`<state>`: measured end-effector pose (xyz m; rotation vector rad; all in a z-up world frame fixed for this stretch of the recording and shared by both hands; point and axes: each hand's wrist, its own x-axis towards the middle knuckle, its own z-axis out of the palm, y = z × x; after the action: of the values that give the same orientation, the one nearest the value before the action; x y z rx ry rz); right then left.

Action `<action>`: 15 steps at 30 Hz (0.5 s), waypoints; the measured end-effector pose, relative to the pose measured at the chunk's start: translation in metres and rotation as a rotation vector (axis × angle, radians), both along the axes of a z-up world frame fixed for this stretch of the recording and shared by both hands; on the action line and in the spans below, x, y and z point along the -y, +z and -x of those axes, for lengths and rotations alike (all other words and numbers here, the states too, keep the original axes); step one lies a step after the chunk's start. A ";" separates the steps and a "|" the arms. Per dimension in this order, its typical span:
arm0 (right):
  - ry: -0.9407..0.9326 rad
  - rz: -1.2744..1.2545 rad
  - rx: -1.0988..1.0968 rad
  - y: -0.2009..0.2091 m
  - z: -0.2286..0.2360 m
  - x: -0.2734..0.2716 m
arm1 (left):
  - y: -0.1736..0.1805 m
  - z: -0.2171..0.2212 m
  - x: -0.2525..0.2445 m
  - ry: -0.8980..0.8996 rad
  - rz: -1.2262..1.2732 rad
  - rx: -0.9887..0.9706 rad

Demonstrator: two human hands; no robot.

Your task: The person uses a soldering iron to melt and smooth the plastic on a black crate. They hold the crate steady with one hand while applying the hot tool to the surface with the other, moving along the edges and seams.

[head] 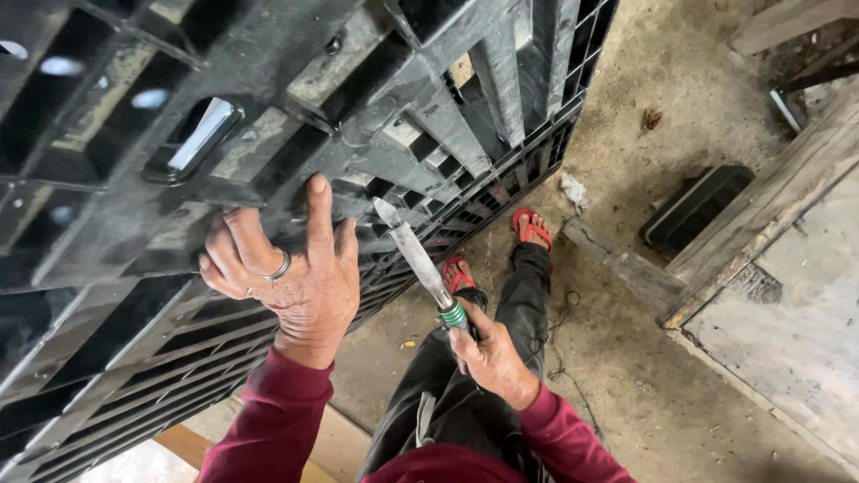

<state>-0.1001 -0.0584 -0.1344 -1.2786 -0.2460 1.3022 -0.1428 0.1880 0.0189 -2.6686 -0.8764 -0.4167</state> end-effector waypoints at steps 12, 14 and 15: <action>0.155 0.113 -0.135 0.104 -0.071 0.016 | 0.000 -0.003 -0.003 0.007 0.004 0.008; 0.104 0.012 -0.383 0.103 -0.077 0.020 | 0.001 -0.001 -0.002 0.010 0.001 0.014; 0.129 0.028 -0.390 0.102 -0.080 0.021 | 0.000 -0.002 -0.002 0.020 0.008 0.010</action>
<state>-0.0199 -0.0794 -0.0323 -1.0185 -0.0339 1.6399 -0.1408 0.1898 0.0194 -2.6646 -0.9089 -0.4231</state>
